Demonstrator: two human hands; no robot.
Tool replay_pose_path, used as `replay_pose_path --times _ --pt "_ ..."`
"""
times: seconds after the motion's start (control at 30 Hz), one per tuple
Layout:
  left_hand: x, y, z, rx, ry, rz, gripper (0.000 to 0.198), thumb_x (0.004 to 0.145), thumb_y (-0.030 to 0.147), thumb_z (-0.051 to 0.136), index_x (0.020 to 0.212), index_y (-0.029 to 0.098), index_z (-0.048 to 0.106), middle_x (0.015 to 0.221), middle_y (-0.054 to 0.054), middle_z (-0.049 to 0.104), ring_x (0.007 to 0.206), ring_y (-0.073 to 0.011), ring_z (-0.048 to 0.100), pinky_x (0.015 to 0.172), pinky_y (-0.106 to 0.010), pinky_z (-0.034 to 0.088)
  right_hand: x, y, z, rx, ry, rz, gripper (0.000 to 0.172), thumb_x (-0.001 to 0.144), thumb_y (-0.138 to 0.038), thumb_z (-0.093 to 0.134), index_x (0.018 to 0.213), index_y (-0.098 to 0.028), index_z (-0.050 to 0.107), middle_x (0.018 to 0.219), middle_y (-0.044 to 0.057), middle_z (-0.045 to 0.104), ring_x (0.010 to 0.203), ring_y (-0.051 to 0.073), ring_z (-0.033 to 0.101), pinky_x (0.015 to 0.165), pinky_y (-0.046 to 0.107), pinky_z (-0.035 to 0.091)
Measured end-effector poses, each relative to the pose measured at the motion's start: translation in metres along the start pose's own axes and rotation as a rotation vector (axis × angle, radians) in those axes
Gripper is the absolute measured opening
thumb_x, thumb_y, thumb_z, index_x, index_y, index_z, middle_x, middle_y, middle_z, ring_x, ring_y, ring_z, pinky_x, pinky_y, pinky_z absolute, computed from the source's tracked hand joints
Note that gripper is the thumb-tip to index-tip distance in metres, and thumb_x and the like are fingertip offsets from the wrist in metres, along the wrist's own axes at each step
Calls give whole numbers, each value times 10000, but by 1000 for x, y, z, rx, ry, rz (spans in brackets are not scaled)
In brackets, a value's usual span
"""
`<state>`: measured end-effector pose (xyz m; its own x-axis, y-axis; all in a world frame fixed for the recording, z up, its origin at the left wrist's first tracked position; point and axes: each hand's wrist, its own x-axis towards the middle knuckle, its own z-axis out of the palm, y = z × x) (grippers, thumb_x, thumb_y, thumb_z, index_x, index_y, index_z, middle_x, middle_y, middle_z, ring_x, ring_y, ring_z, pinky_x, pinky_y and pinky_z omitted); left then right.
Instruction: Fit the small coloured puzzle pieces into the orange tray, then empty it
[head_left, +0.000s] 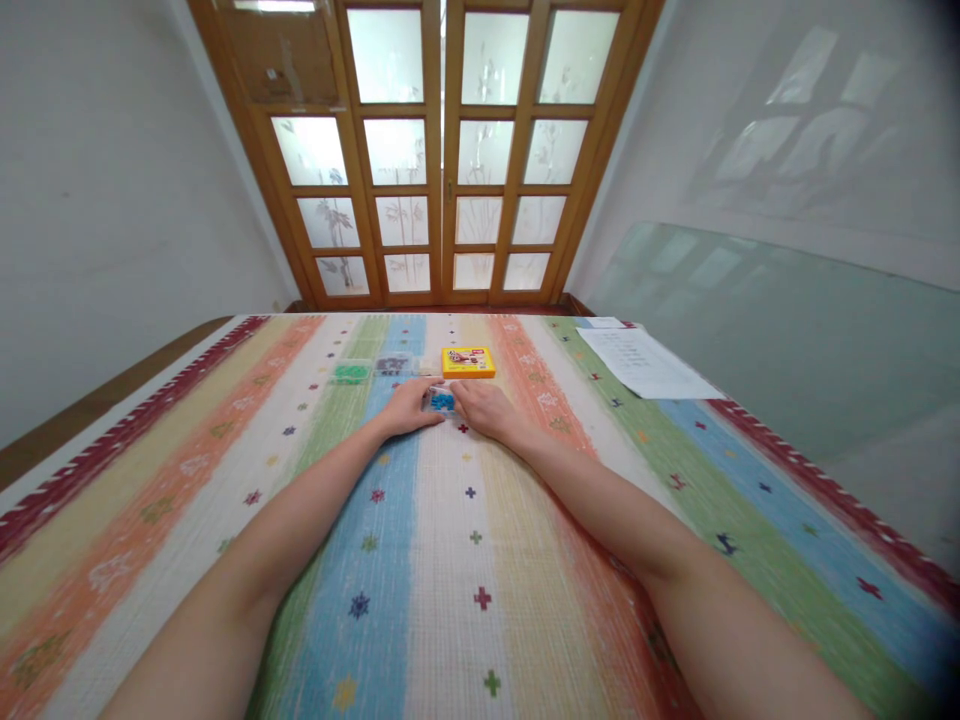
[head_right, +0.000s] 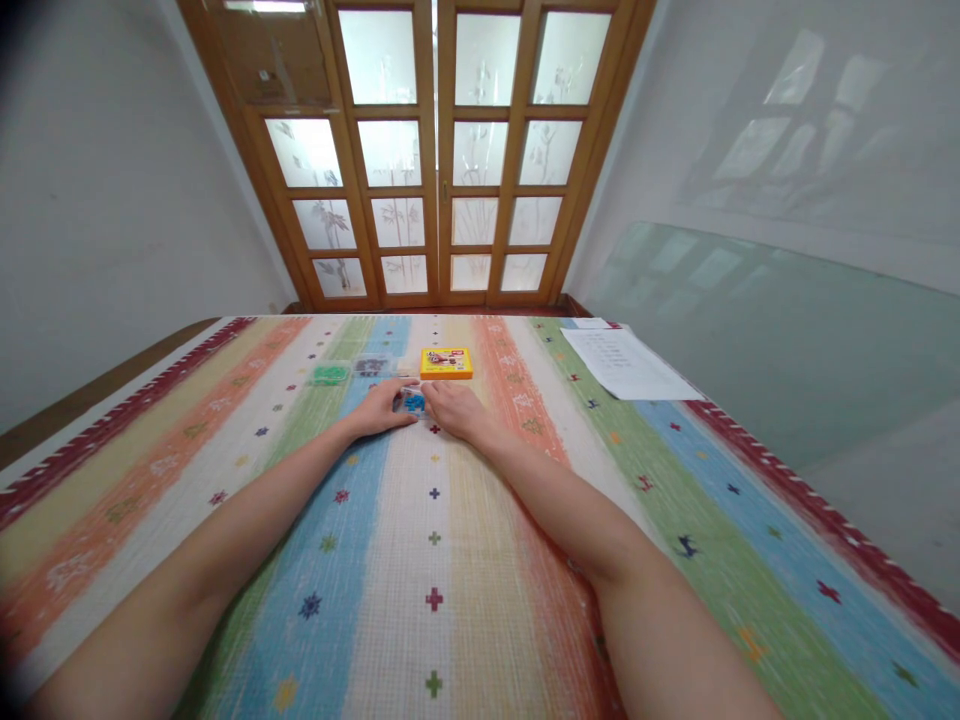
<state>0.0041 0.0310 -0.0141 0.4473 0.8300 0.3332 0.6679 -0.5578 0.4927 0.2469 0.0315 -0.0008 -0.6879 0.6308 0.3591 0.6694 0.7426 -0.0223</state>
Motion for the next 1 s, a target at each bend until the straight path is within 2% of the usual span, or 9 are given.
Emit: replay_pose_path --times 0.17,0.33,0.4,0.5,0.6,0.7,0.8,0.9,1.0 --pt "0 -2 3 -58 15 6 889 803 399 803 1597 227 444 1538 -142 568 1348 -320 584 1175 -501 441 -3 2 -6 57 57 108 250 1079 -290 471 1233 -186 638 1202 135 724 1088 255 668 928 345 502" --pt "1 1 6 -192 52 -8 877 888 347 685 1670 226 308 1653 -124 451 1501 -287 465 1255 -457 369 -9 10 -8 136 149 182 366 1090 -269 406 1386 -178 600 1327 139 708 1174 259 673 994 366 518" --pt "3 4 6 -214 44 -55 846 939 369 632 1689 244 262 1641 -101 476 1506 -277 468 1247 -437 384 -9 9 -7 152 181 206 399 1092 -266 375 1418 -184 589 1342 139 707 1201 264 669 1016 381 523" --pt "4 9 6 -193 63 -114 759 1001 411 563 1688 274 273 1577 -71 559 1494 -270 490 1231 -423 403 -7 6 -6 164 197 239 427 1087 -258 355 1441 -197 587 1345 140 711 1212 275 671 1028 404 532" --pt "5 10 7 -221 103 -138 713 1025 421 523 1683 271 293 1587 -74 548 1484 -264 500 1221 -422 420 -6 3 -7 196 218 240 452 1087 -263 336 1462 -180 574 1384 153 691 1234 285 667 1042 420 533" --pt "6 5 9 -312 126 -136 720 1016 409 518 1682 263 288 1595 -76 535 1392 -247 583 1170 -428 483 -6 2 -10 257 279 271 475 1089 -273 319 1507 -202 535 1459 129 649 1262 270 659 1055 408 531" --pt "7 -2 11 -395 155 -137 731 996 383 542 1674 235 311 1446 -92 656 1197 -228 687 1064 -416 560 -9 2 -11 314 316 320 481 1087 -289 312 1510 -230 534 1430 103 671 1214 258 682 1024 396 547" --pt "7 -9 9 -421 181 -151 721 973 375 572 1649 230 368 1320 -83 717 1071 -208 713 996 -396 584 -10 3 -11 332 304 323 481 1064 -298 348 1488 -208 554 1366 118 701 1164 272 693 1002 408 554" --pt "6 -10 4 -403 200 -137 697 958 376 581 1618 220 418 1314 -74 718 1020 -197 712 983 -395 586 -11 4 -9 318 293 323 479 1027 -285 389 1459 -191 574 1300 133 724 1134 291 691 999 423 547"
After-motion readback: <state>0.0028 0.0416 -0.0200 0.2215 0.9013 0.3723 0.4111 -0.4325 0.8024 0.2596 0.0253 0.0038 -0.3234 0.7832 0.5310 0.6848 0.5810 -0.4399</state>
